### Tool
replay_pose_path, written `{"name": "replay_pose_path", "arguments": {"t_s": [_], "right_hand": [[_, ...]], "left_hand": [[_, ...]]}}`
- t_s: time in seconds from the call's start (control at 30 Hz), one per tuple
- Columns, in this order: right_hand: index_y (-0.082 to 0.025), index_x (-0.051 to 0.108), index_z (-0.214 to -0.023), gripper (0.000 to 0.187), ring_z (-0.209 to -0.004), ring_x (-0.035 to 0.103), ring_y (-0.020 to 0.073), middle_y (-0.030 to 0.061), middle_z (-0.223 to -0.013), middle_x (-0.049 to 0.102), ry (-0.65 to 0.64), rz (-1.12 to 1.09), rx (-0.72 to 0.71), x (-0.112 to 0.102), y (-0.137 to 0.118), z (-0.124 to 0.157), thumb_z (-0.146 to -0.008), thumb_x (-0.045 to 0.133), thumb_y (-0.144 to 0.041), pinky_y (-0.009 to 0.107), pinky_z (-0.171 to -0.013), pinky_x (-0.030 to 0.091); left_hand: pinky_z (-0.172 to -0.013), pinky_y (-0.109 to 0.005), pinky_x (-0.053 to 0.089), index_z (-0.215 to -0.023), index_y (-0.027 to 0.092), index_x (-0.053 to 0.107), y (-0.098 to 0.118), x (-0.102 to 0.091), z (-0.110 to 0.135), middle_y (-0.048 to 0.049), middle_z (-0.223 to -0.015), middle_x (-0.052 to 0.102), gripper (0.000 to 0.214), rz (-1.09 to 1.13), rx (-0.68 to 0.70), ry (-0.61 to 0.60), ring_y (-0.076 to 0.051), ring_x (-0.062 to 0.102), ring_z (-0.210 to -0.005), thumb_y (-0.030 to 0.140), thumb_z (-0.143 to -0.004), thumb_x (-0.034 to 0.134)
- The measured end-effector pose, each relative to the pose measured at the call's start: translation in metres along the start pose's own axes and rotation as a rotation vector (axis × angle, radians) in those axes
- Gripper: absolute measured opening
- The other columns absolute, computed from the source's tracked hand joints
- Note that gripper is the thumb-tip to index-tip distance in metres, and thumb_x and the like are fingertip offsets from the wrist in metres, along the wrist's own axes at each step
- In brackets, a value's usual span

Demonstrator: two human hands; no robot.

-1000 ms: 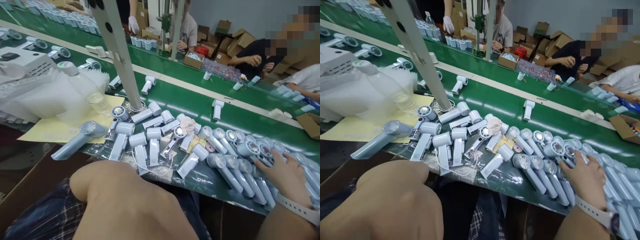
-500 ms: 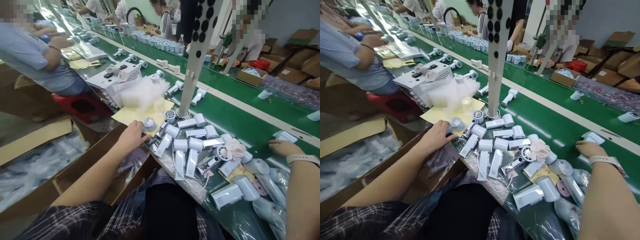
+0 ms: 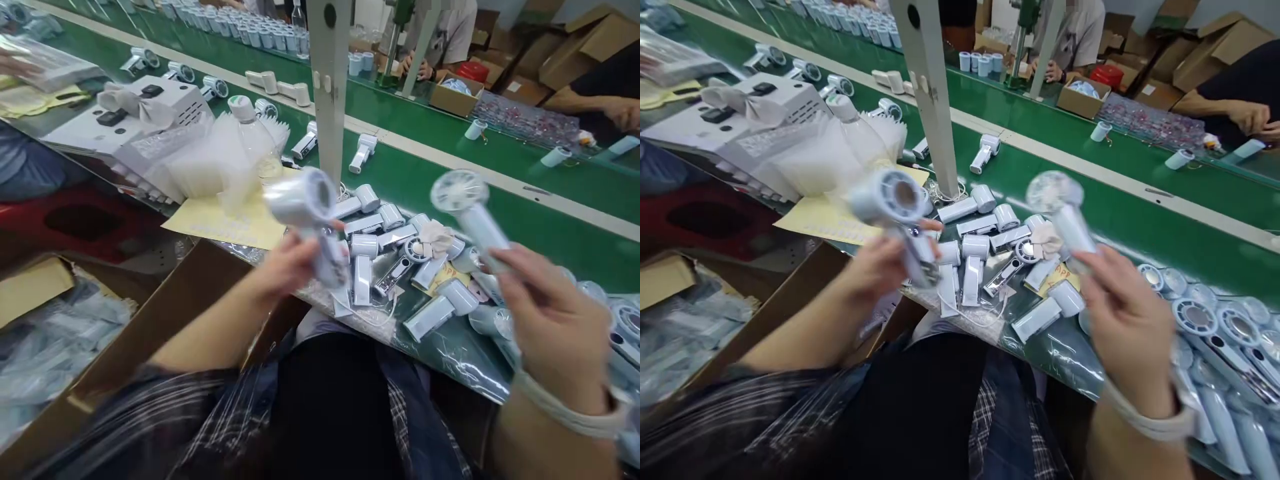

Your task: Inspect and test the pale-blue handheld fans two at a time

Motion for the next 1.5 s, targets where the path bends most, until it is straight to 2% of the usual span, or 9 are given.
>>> {"name": "replay_pose_path", "arguments": {"t_s": [0.1,0.2,0.4,0.73,0.87,0.93,1.03,1.23,1.5], "right_hand": [[-0.025,0.084,-0.124,0.028,-0.132,0.075,0.0338,0.0157,-0.147,0.074,-0.083,0.001,-0.179,0.035,-0.051,0.022,-0.107,0.063,-0.026,0.053,-0.107,0.063],[-0.021,0.067,-0.147,0.040,-0.130,0.075,0.0313,0.0181,-0.144,0.074,-0.162,-0.045,-0.124,0.063,-0.052,0.043,-0.108,0.058,-0.028,0.051,-0.108,0.063],[-0.010,0.074,-0.090,0.011,-0.139,0.059,0.0527,0.0359,-0.149,0.064,-0.331,0.443,-0.028,0.118,-0.022,0.082,-0.092,0.068,-0.018,0.078,-0.118,0.043],[-0.012,0.070,-0.082,0.012,-0.144,0.053,0.0544,0.0353,-0.148,0.063,-0.363,0.386,-0.111,0.120,-0.024,0.088,-0.091,0.066,-0.019,0.081,-0.119,0.038],[-0.018,0.069,-0.093,0.014,-0.132,0.068,0.0410,0.0236,-0.131,0.076,-0.364,-0.053,0.074,0.107,-0.028,0.083,-0.101,0.060,-0.026,0.066,-0.117,0.050],[-0.022,0.069,-0.104,0.019,-0.099,0.079,0.0291,0.0114,-0.100,0.082,-0.454,-0.405,0.264,0.105,-0.031,0.078,-0.106,0.060,-0.038,0.047,-0.090,0.065],[-0.023,0.075,-0.103,0.027,-0.066,0.073,0.0207,0.0010,-0.070,0.074,-0.642,-0.800,0.458,0.108,-0.043,0.072,-0.103,0.068,-0.050,0.033,-0.065,0.062],[-0.022,0.072,-0.068,0.044,-0.060,0.070,0.0194,0.0031,-0.061,0.071,-0.503,-0.805,0.508,0.113,-0.054,0.063,-0.092,0.082,-0.057,0.030,-0.059,0.055],[-0.025,0.054,-0.068,0.052,-0.046,0.048,0.0139,-0.0061,-0.050,0.047,-0.340,-1.073,0.682,0.131,-0.067,0.088,-0.104,0.067,-0.061,0.031,-0.055,0.056]], "left_hand": [[-0.106,-0.045,0.063,-0.118,0.020,0.072,-0.031,0.086,-0.037,-0.0136,-0.125,0.078,0.079,0.412,0.057,-0.112,-0.032,0.075,-0.121,0.086,-0.076,0.081],[-0.111,-0.050,0.062,-0.097,0.019,0.071,-0.041,0.114,-0.061,-0.0121,-0.113,0.081,0.081,0.518,0.084,-0.039,-0.038,0.072,-0.132,0.094,-0.068,0.078],[-0.113,-0.056,0.060,-0.099,0.022,0.071,-0.015,0.087,-0.062,-0.0139,-0.124,0.080,0.086,0.325,0.313,0.079,-0.044,0.059,-0.150,0.100,-0.062,0.076],[-0.105,-0.055,0.064,-0.085,0.022,0.061,-0.023,0.073,-0.058,-0.0153,-0.122,0.077,0.085,0.319,0.223,0.082,-0.043,0.062,-0.143,0.104,-0.064,0.069],[-0.103,-0.054,0.065,-0.087,0.023,0.062,-0.023,0.082,-0.060,-0.0145,-0.118,0.076,0.090,0.378,0.167,0.012,-0.043,0.060,-0.145,0.110,-0.062,0.061],[-0.102,-0.053,0.066,-0.084,0.023,0.060,-0.024,0.087,-0.062,-0.0133,-0.115,0.076,0.089,0.432,0.175,-0.022,-0.042,0.061,-0.145,0.110,-0.063,0.060],[-0.100,-0.053,0.067,-0.079,0.023,0.056,-0.025,0.093,-0.063,-0.0127,-0.111,0.077,0.087,0.500,0.181,-0.041,-0.042,0.065,-0.140,0.108,-0.064,0.063],[-0.097,-0.053,0.066,-0.069,0.021,0.055,-0.027,0.092,-0.062,-0.0134,-0.107,0.079,0.093,0.501,0.118,0.008,-0.041,0.073,-0.124,0.112,-0.051,0.065],[-0.088,-0.047,0.066,-0.062,0.020,0.056,-0.041,0.094,-0.062,-0.0132,-0.093,0.080,0.093,0.474,0.148,0.072,-0.038,0.078,-0.108,0.111,-0.045,0.068]]}}
Point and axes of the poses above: each hand's wrist, its own z-axis away from the middle knuckle, its own x-axis out of the palm, y = z × x, the point moved 5 cm from there along -z, towards the middle knuckle
